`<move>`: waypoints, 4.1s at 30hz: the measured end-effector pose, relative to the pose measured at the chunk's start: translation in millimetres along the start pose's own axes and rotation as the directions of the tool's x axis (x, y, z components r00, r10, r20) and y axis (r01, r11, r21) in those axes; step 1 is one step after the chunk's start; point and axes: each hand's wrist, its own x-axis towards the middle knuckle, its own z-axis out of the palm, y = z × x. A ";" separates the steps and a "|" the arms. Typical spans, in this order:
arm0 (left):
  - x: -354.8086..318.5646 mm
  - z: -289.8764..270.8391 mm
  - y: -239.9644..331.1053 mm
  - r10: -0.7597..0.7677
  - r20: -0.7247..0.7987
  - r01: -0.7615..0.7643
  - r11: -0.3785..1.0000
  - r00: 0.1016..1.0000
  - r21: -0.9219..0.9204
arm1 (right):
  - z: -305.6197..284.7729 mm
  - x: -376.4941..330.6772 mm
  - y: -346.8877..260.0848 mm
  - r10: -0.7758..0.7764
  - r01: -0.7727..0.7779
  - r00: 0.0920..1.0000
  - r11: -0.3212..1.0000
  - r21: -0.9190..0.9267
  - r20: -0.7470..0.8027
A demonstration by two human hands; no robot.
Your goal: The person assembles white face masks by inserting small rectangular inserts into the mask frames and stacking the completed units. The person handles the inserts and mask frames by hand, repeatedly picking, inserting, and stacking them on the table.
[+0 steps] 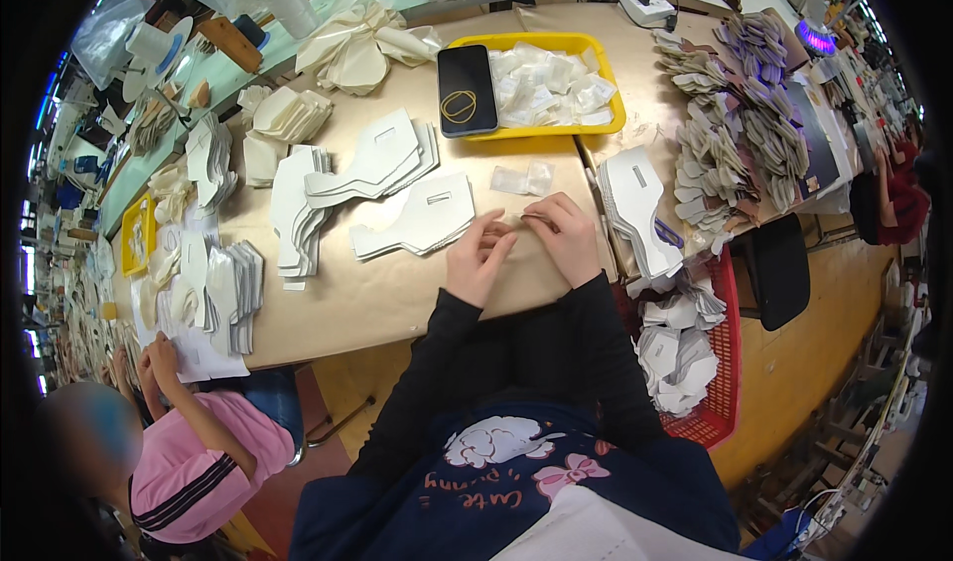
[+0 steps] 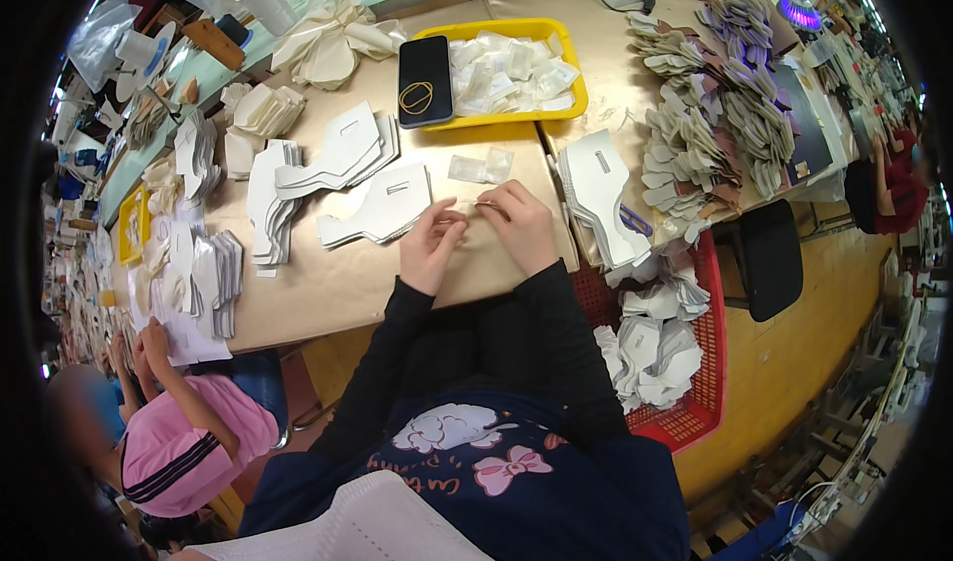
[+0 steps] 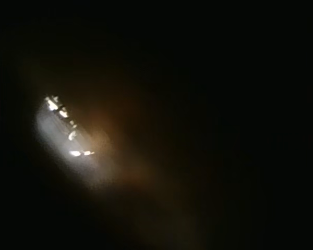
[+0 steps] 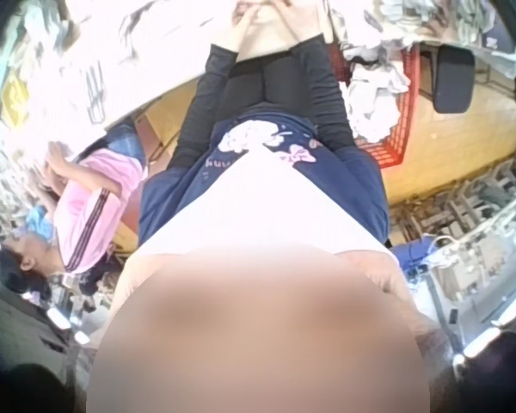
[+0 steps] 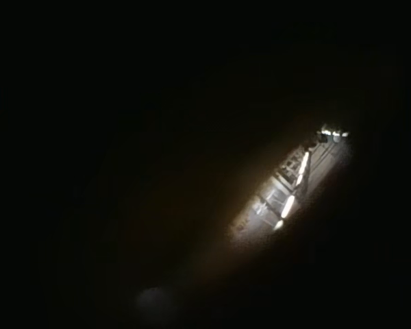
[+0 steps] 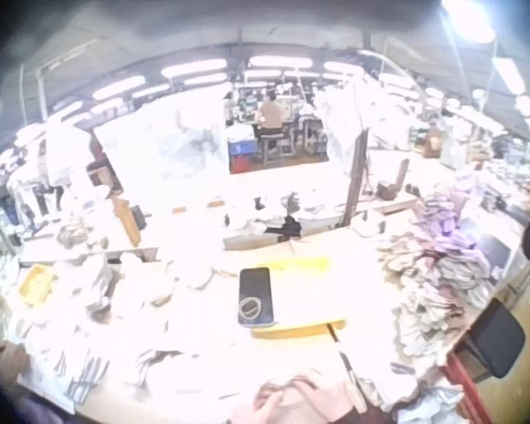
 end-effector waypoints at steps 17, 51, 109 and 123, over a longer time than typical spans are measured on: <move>9.0 6.7 -9.7 -0.036 -0.169 -0.017 0.953 0.985 -0.302 | -6.4 5.2 -5.1 -0.054 -0.110 0.822 0.962 -0.251 -0.566; 9.0 4.9 -12.2 -0.014 -0.182 -0.045 0.949 0.983 -0.313 | -64.5 -95.1 -32.3 0.198 -0.201 0.955 0.980 0.011 -0.222; -58.6 -1.6 49.0 0.078 0.105 -0.110 0.936 0.991 0.335 | -13.4 -69.2 -65.5 -0.176 0.158 0.979 0.973 -0.167 -0.102; -53.2 -3.4 38.5 0.258 0.138 -0.293 0.833 0.956 0.470 | -9.7 -67.7 -65.8 -0.070 0.063 0.993 0.995 -0.071 -0.096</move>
